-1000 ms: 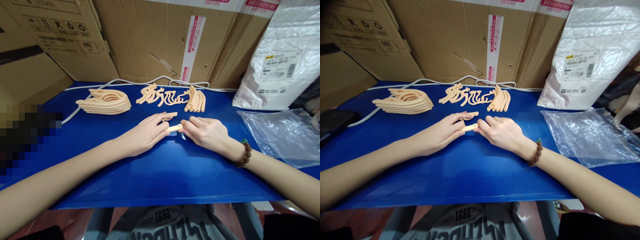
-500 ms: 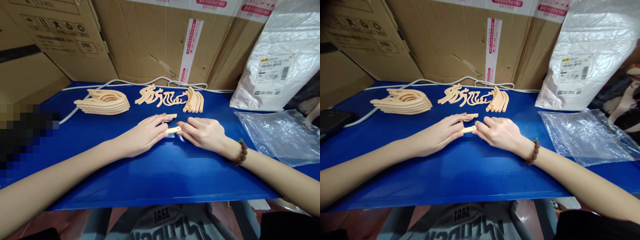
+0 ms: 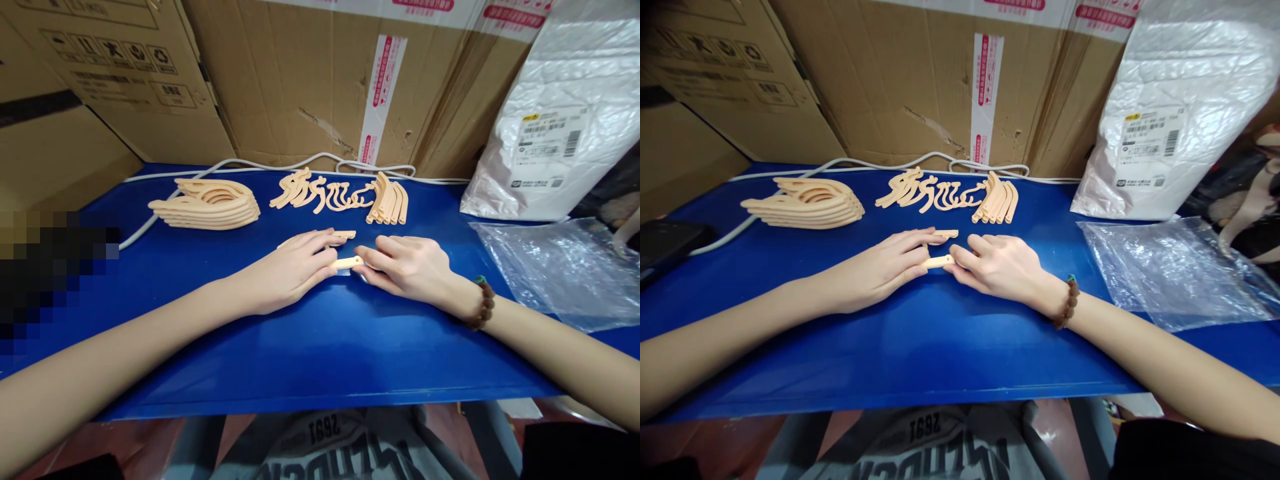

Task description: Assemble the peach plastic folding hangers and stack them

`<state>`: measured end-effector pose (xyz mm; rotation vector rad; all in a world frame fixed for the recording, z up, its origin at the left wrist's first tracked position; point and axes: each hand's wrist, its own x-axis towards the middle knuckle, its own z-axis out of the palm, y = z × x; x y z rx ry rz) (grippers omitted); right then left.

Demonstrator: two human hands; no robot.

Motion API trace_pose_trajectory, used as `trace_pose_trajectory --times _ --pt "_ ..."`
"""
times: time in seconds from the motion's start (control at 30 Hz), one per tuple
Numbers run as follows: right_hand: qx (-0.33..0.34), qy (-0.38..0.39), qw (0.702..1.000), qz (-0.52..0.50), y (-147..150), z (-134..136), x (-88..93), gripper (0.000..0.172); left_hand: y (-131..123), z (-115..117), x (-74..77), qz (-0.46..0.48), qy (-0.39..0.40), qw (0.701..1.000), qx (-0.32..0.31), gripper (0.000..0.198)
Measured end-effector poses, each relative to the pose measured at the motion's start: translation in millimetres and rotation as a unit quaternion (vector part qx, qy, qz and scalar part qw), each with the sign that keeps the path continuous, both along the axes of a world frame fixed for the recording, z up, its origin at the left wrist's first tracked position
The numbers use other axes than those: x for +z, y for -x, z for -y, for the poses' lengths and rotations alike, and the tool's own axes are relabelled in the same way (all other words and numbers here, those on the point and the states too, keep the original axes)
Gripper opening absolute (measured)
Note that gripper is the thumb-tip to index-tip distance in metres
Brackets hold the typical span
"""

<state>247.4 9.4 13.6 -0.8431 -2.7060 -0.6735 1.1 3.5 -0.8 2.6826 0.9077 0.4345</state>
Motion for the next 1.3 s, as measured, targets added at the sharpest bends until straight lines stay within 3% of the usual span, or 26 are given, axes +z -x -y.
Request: trace_pose_trajectory --times 0.57,0.73,0.9,1.1,1.2,1.3 --pt "0.086 -0.074 0.992 -0.047 0 -3 -2.6 0.030 -1 -2 1.2 -0.002 -0.002 1.000 -0.016 0.037" --pt "0.085 -0.029 0.994 -0.058 1 -2 -4.2 0.035 -2 -2 3.1 0.007 0.007 1.000 -0.015 0.037" --pt "0.138 0.021 0.986 -0.085 0 0 -2.5 0.038 2 -6 0.6 0.034 0.039 0.997 0.055 0.038" --pt "0.185 0.102 0.976 -0.044 1 -4 1.3 0.061 9 -13 -3.5 0.084 0.072 0.991 0.074 0.049" --pt "0.185 0.128 0.974 -0.037 3 -5 2.4 0.061 9 -15 -3.8 0.119 0.094 0.985 0.087 0.057" --pt "0.183 0.147 0.972 -0.029 4 -5 2.7 0.059 10 -17 -4.5 0.138 0.091 0.982 0.093 0.050"
